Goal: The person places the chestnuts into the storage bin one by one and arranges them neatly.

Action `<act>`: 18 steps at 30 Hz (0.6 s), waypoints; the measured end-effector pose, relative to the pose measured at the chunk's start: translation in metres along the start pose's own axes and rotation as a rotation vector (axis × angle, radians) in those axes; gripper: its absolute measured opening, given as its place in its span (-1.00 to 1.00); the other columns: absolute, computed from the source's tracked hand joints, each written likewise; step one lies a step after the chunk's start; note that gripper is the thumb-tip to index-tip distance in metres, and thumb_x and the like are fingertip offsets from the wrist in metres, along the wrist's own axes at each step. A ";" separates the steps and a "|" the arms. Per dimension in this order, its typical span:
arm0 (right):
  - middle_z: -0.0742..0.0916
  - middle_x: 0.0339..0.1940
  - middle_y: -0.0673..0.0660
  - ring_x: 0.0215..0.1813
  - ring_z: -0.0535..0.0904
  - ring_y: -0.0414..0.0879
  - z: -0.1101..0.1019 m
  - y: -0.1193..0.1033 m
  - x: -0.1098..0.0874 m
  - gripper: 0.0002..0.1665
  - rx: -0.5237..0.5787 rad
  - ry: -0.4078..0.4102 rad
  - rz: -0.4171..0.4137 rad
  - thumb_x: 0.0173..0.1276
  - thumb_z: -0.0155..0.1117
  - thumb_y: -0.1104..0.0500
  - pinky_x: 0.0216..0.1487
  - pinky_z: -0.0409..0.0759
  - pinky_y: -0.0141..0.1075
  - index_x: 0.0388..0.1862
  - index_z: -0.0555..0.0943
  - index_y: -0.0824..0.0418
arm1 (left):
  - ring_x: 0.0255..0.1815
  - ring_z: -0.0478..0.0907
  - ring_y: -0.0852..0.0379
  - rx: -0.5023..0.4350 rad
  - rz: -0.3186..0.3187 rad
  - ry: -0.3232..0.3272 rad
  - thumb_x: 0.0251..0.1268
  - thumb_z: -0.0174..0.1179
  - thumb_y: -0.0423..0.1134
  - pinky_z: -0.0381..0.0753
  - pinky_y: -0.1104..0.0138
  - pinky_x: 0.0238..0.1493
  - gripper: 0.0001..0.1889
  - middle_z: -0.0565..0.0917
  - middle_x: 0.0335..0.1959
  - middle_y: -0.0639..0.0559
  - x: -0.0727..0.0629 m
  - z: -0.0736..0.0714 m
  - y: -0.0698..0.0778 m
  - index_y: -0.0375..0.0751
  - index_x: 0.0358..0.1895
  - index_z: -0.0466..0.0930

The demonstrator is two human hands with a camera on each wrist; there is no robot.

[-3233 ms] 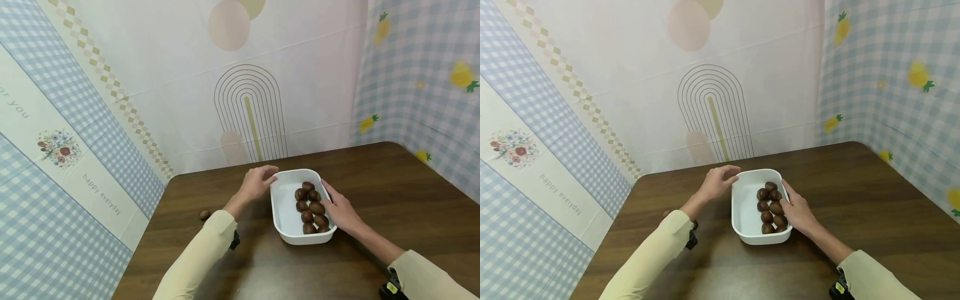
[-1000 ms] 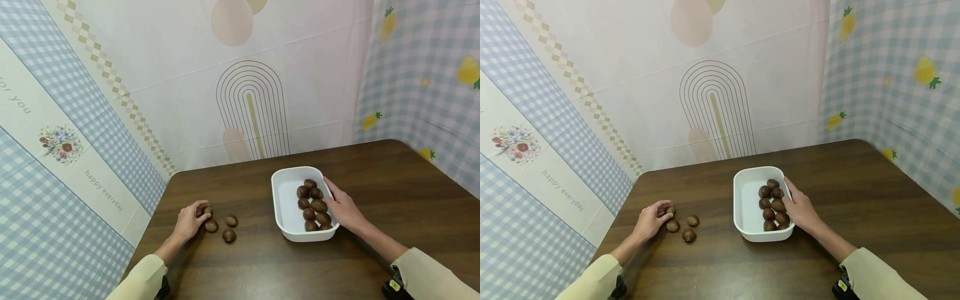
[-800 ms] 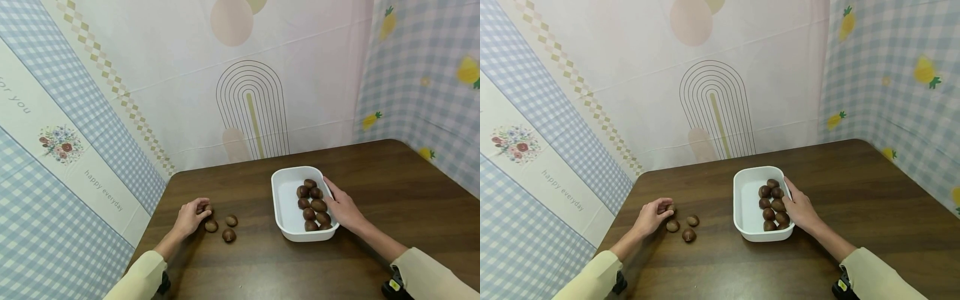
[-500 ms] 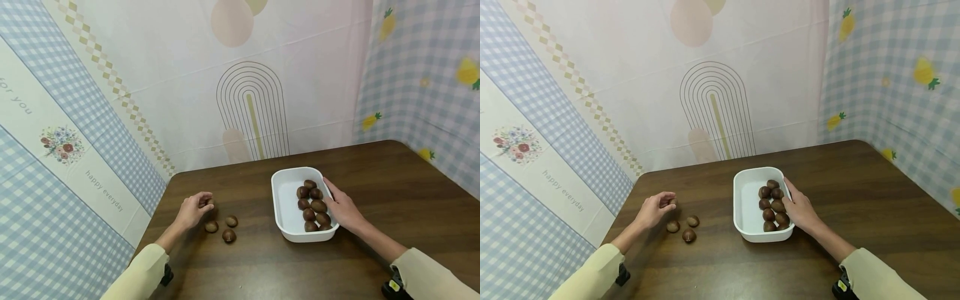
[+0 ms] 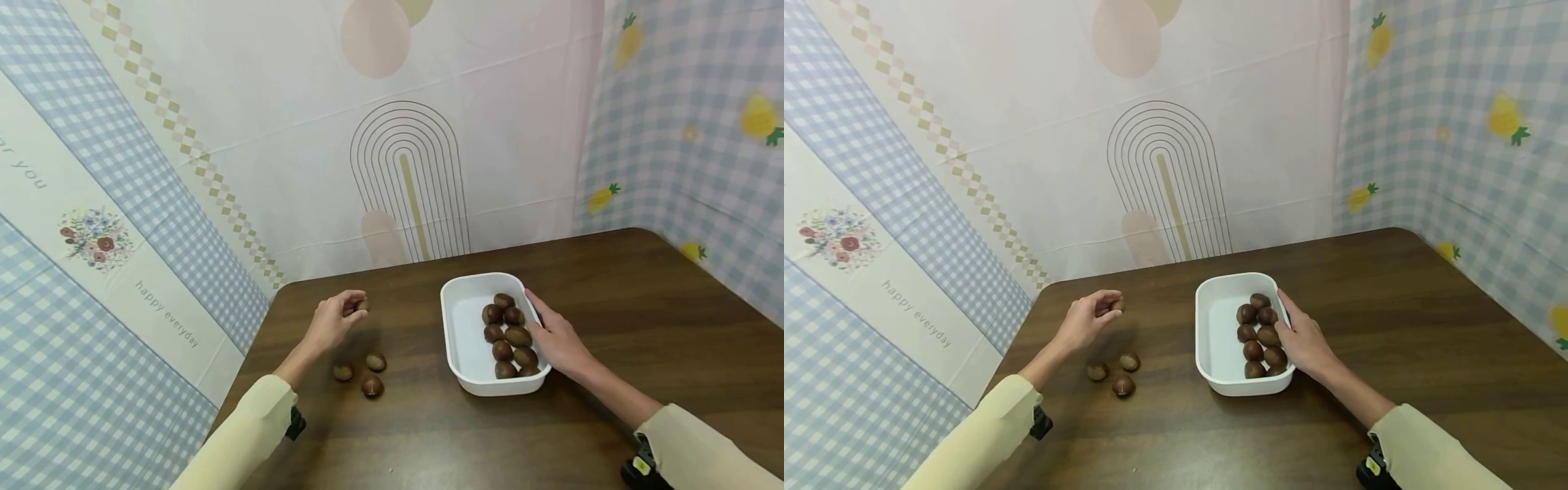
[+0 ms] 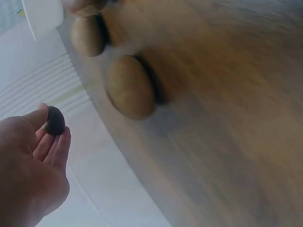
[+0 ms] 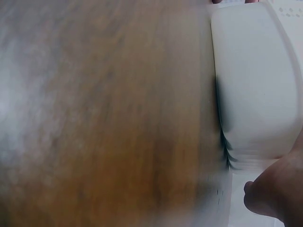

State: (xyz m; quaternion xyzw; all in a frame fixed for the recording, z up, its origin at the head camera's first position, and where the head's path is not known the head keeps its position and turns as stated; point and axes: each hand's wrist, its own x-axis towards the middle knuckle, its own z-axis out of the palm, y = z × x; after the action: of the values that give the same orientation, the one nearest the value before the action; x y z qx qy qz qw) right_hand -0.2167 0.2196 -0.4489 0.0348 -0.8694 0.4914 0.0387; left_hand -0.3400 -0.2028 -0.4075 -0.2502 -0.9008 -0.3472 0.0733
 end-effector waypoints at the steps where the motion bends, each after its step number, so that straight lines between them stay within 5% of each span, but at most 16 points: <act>1: 0.14 0.68 0.53 0.61 0.13 0.53 0.000 -0.001 0.000 -0.23 0.005 -0.002 0.000 0.72 -0.19 0.22 0.44 0.28 0.45 0.79 -0.12 0.21 | 0.19 0.73 -0.12 -0.007 0.003 0.000 0.44 0.39 -0.36 0.70 0.15 0.19 -0.59 0.75 0.17 -0.23 0.003 0.001 0.002 -0.37 0.29 0.64; 18: 0.14 0.68 0.52 0.63 0.09 0.52 0.001 0.000 0.000 -0.20 0.011 0.008 -0.008 0.67 -0.16 0.27 0.48 0.20 0.45 0.79 -0.10 0.23 | 0.24 0.70 -0.04 -0.089 0.058 0.039 0.44 0.40 -0.34 0.66 0.28 0.23 -0.58 0.74 0.21 -0.17 0.041 0.036 0.043 -0.36 0.29 0.63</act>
State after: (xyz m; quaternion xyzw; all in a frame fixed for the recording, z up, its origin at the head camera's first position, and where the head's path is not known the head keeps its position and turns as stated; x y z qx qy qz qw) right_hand -0.2170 0.2190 -0.4491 0.0364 -0.8664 0.4960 0.0442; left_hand -0.3527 -0.1352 -0.3963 -0.2723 -0.8753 -0.3895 0.0897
